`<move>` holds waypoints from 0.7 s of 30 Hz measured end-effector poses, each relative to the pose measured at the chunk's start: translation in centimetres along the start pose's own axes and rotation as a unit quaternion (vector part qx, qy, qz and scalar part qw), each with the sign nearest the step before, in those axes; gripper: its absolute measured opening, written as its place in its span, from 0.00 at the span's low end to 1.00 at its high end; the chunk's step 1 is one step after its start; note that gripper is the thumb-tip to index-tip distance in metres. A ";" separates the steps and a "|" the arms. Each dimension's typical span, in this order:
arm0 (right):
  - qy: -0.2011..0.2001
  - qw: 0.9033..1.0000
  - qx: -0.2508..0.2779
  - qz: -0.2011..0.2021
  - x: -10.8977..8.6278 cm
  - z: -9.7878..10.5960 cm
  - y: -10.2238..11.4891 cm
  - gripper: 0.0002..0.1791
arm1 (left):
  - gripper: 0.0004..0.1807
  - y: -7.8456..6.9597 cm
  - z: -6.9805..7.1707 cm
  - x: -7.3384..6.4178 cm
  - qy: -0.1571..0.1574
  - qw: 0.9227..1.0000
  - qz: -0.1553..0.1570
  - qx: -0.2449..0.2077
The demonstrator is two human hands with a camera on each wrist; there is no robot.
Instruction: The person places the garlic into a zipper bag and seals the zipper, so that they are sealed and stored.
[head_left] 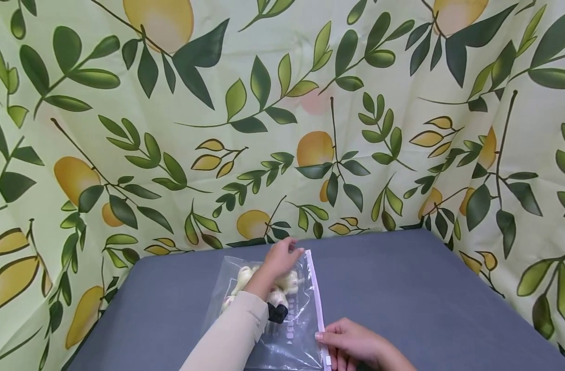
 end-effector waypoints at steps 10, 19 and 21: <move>-0.100 0.995 0.007 -0.027 2.7 3.2 1.0 0.21 | 0.24 6.1 6.5 -5.5 0.017 1.000 0.014 0.005; -0.139 0.990 0.002 -0.038 4.0 5.2 1.5 0.21 | 0.30 13.7 9.7 -10.6 -0.011 0.994 0.112 -0.017; -0.142 0.989 0.007 -0.037 4.0 5.3 1.6 0.20 | 0.32 15.2 9.3 -11.6 0.014 0.987 0.148 -0.056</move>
Point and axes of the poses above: each hand's wrist, its own x-axis towards the middle knuckle, its own z-axis out of the back of the hand, y = z × x, the point moved 9 cm from there along x, towards the middle knuckle, and after that the axes turned 10 degrees about x, right-handed, at the moved point
